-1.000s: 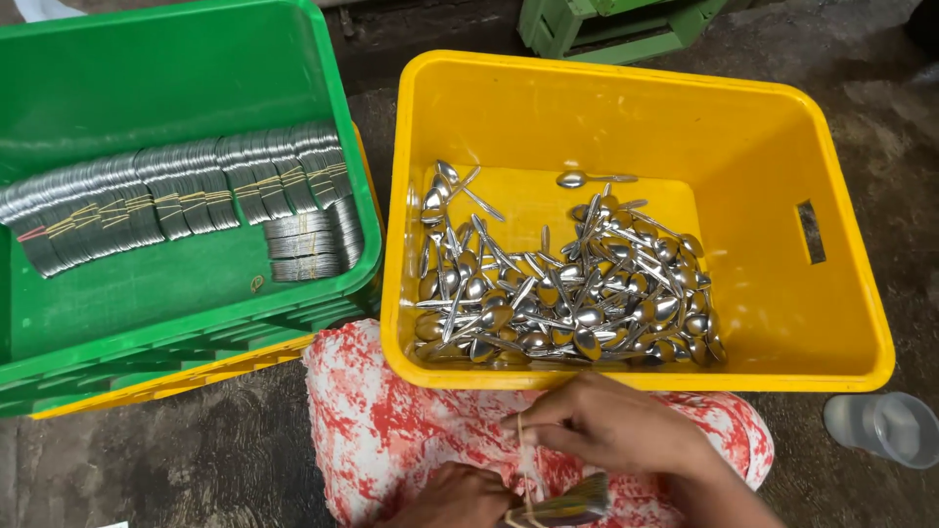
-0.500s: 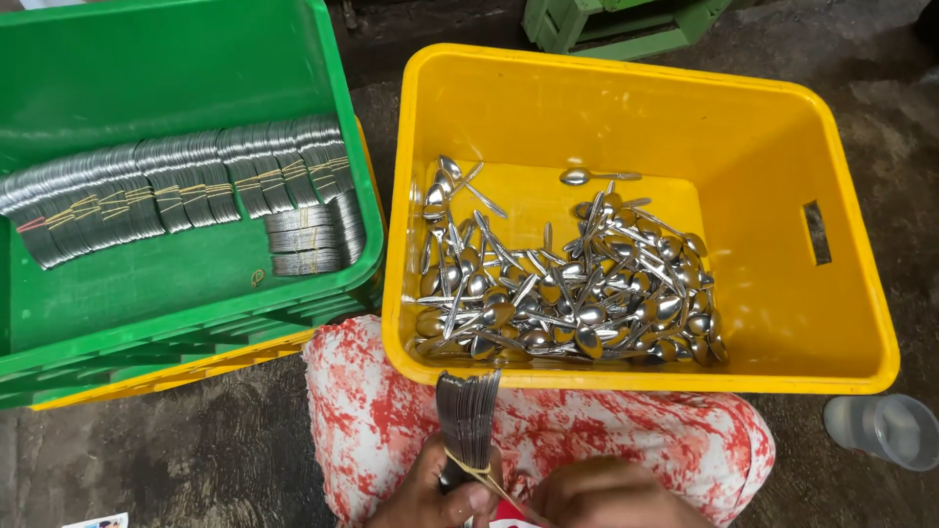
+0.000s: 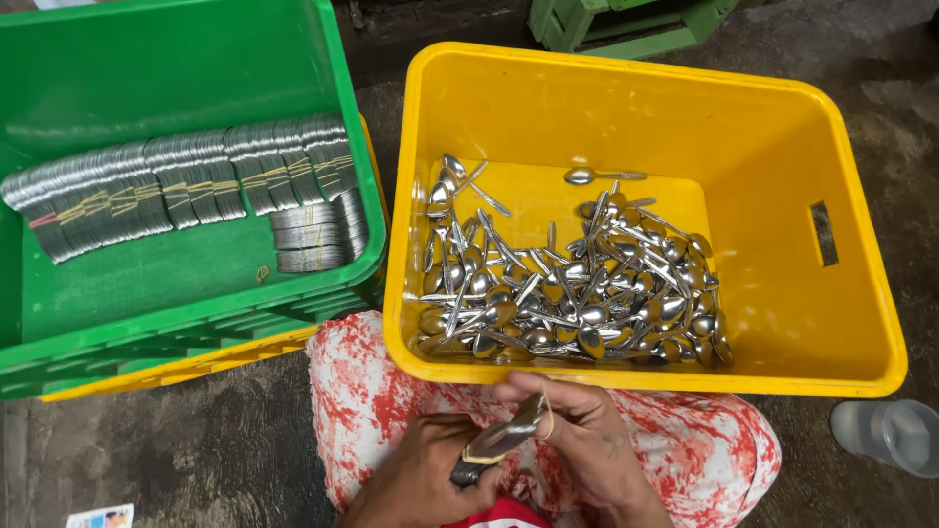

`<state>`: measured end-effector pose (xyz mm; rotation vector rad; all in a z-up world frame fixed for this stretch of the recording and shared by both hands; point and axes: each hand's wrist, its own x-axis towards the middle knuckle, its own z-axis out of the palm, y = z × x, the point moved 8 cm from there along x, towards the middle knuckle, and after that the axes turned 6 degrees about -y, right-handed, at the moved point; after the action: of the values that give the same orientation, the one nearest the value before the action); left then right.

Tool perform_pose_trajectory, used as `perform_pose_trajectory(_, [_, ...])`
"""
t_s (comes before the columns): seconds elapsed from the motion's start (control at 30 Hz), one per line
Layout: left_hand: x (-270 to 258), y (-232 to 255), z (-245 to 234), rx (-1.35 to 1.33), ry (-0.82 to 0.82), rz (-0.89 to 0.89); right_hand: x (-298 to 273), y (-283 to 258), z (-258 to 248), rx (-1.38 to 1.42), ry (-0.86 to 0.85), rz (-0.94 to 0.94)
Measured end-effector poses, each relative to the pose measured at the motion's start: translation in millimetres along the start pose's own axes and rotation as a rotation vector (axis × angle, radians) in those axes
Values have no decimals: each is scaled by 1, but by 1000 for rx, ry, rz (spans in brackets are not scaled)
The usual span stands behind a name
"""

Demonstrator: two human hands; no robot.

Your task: Sorting loose metal spoons into stacks and securing them with rubber bands before placing them in a storage crate.

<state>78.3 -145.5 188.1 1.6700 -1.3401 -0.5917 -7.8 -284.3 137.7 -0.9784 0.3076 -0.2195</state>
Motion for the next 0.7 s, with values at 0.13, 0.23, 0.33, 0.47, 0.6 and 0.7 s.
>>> perform_pose_trajectory(0.13, [-6, -2, 9, -157, -175, -242, -3, 4, 11, -137, -154, 54])
perform_pose_trajectory(0.23, [-8, -8, 10, -197, -109, -204, -1, -8, 25, -250, -167, -38])
perform_pose_trajectory(0.33, [-13, -5, 3, -211, -100, -228, -1, -12, 33, -376, -159, -151])
perform_pose_trajectory(0.47, [-26, -21, 8, -36, -115, -245, 5, -21, 53, -327, -266, -147])
perform_pose_trajectory(0.6, [-38, -45, 35, 20, -205, -130, 13, -31, 74, -622, -389, -196])
perform_pose_trajectory(0.7, [-52, -52, 47, 17, -169, -4, 17, -41, 96, -583, -584, -273])
